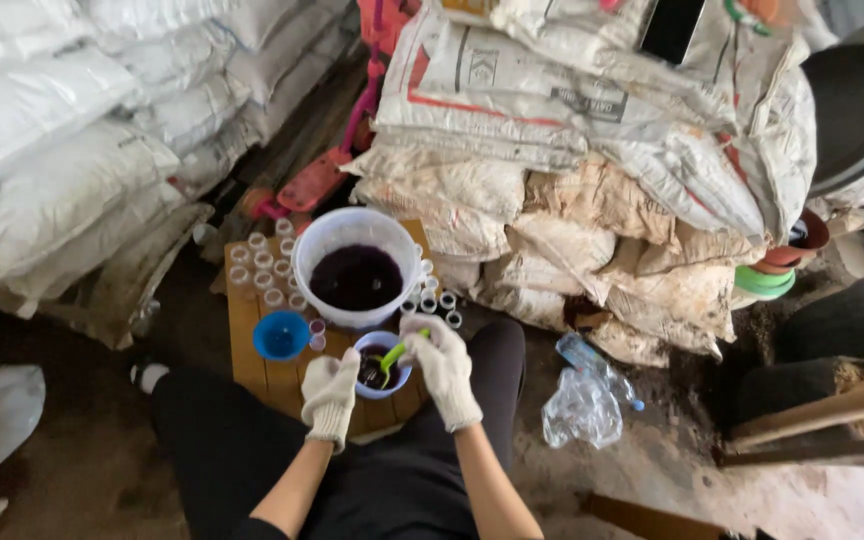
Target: Filling small plastic vials with liquid from a bucket using a ladle and funnel
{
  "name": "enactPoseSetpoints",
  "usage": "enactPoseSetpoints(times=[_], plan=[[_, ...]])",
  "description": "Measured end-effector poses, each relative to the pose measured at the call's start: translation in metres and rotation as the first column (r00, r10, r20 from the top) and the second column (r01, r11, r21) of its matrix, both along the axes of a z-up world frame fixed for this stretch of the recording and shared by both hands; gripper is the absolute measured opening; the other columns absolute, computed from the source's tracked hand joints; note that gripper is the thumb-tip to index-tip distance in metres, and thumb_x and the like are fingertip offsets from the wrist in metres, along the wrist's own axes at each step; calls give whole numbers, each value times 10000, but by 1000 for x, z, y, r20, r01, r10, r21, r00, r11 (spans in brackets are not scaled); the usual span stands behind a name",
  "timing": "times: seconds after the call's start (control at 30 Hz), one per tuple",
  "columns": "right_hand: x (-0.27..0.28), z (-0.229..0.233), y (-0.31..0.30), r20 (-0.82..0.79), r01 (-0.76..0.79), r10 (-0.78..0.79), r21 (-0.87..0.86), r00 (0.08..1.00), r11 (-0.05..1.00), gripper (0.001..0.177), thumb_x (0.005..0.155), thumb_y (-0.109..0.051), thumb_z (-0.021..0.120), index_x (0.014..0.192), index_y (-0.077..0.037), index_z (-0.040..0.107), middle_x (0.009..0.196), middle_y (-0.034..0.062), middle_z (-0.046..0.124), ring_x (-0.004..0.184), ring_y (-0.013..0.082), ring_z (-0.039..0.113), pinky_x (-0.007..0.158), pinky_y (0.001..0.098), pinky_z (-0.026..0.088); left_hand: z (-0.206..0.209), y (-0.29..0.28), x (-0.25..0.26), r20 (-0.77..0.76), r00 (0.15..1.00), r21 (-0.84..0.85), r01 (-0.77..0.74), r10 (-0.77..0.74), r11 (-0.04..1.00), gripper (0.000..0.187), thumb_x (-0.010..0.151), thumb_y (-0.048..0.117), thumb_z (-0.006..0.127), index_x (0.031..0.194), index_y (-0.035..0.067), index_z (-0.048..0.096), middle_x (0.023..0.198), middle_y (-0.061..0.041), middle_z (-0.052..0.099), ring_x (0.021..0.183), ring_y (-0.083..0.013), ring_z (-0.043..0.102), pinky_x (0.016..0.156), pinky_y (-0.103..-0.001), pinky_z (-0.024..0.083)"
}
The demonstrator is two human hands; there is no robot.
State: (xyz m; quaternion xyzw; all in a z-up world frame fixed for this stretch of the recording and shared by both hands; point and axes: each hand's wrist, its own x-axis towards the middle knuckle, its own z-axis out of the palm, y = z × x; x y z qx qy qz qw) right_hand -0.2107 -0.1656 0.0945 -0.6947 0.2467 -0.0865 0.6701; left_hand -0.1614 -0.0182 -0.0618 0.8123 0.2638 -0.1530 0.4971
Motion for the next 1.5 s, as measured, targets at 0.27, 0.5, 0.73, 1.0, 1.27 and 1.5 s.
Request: enactPoseSetpoints(times=[0.27, 0.5, 0.73, 1.0, 1.27, 1.5], plan=[[9, -35, 21, -376, -188, 91, -232, 922, 954, 200, 773, -403, 651, 949, -447, 733, 657, -117, 715, 866, 127, 744, 959, 287, 506, -58, 12, 18, -24, 990, 32, 136, -135, 990, 606, 811, 693, 680, 948, 103, 673, 1028, -135, 714, 1164, -316, 677, 1000, -451, 510], [9, -54, 16, -398, -222, 126, -206, 909, 953, 281, 767, -381, 653, 1035, -415, 731, 696, -83, 741, 936, 151, 750, 1028, 312, 474, -31, 16, 16, -51, 989, 11, 140, -139, 990, 532, 871, 623, 616, 1038, 119, 648, 1124, -164, 712, 1203, -363, 653, 1008, -503, 519], [12, -75, 19, -449, -299, 196, -172, 872, 939, 262, 803, -468, 636, 1052, -459, 715, 707, -105, 738, 960, 112, 740, 1041, 320, 463, -7, 20, 9, -91, 922, 209, 387, -376, 898, 475, 810, 532, 600, 1094, 164, 696, 1104, -100, 673, 1124, -325, 704, 950, -495, 572], [19, -76, 17, -464, -284, 190, -142, 865, 948, 261, 811, -450, 639, 1055, -451, 730, 727, -68, 762, 999, 149, 734, 1069, 334, 449, 43, 20, 2, -245, 783, 325, 622, -572, 712, 613, 759, 217, 515, 1361, 147, 603, 1413, -77, 551, 1299, -311, 573, 1055, -498, 508], [24, -102, 17, -461, -229, 142, -137, 876, 964, 225, 841, -432, 648, 1047, -443, 736, 731, -64, 771, 995, 148, 742, 1086, 316, 428, -31, 18, 29, -310, 818, 245, 562, -485, 790, 361, 935, 153, 558, 1283, 240, 601, 1464, 1, 486, 1254, -312, 583, 887, -602, 530], [24, -93, 18, -457, -197, 114, -139, 882, 970, 224, 857, -400, 643, 1055, -433, 742, 745, -74, 774, 971, 131, 740, 1082, 317, 431, 8, 19, 22, -256, 858, 241, 502, -445, 831, 225, 984, 154, 551, 1192, 226, 595, 1397, 14, 482, 1209, -319, 607, 897, -615, 516]])
